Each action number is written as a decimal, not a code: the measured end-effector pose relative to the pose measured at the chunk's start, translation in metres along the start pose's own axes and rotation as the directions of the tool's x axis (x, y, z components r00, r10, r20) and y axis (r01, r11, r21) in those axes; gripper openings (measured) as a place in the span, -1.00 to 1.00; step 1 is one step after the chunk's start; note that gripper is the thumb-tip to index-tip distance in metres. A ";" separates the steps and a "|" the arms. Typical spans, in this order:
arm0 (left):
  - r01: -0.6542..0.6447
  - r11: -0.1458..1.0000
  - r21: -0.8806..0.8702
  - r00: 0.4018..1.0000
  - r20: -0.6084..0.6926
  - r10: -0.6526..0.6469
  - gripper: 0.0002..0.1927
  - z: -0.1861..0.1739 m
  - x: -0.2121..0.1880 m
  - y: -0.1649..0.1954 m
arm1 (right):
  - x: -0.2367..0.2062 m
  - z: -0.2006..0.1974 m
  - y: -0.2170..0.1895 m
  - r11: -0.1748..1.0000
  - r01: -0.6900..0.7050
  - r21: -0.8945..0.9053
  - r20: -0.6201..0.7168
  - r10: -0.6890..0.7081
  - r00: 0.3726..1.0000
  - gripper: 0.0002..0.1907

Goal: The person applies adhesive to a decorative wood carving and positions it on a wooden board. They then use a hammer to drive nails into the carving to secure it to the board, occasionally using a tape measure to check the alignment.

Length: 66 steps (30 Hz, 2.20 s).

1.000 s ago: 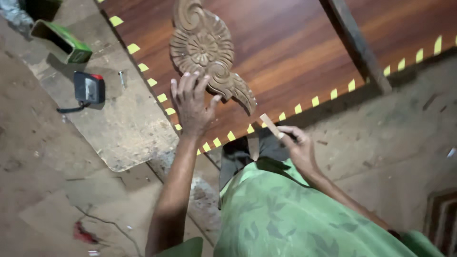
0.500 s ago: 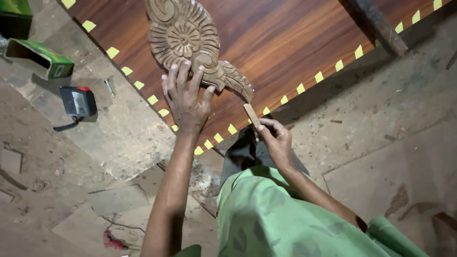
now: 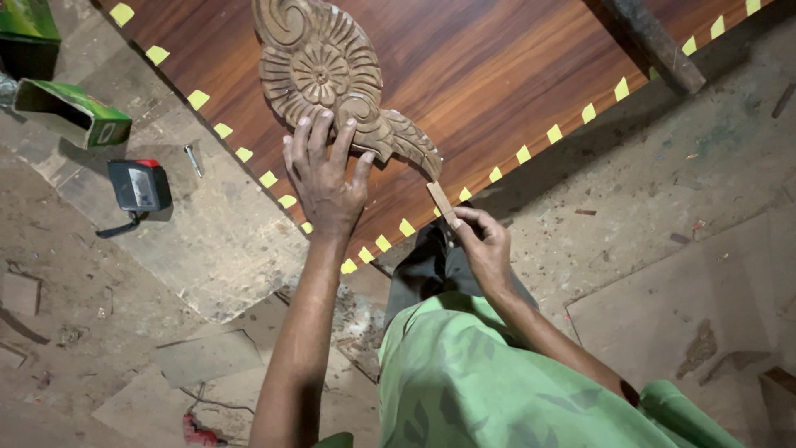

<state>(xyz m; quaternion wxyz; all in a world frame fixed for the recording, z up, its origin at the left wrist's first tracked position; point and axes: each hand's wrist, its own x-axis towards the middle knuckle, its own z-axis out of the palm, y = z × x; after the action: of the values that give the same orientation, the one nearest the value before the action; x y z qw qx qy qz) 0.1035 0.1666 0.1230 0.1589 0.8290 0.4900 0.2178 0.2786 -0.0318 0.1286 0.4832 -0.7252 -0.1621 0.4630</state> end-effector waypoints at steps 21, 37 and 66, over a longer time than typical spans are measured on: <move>0.008 1.000 0.005 1.000 0.002 -0.008 -0.45 0.002 0.001 0.000 | 0.001 0.003 -0.010 0.999 -0.038 0.037 0.002 0.038 0.999 -0.78; 0.014 1.000 -0.004 1.000 0.005 -0.014 -0.46 -0.002 0.002 0.004 | 0.001 0.000 -0.006 0.995 -0.056 0.081 0.014 0.055 0.998 -0.79; 0.413 0.911 0.000 0.870 -0.295 -0.394 -0.34 0.025 0.049 0.002 | 0.423 0.222 -0.446 -0.173 0.932 -0.319 0.948 -0.056 0.314 -0.77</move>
<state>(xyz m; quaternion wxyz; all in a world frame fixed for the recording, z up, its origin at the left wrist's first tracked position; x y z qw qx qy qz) 0.1391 0.2080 0.1125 0.1017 0.6722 0.6766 0.2829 0.4087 0.5933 0.2672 -0.0287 -0.4407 -0.8780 0.1849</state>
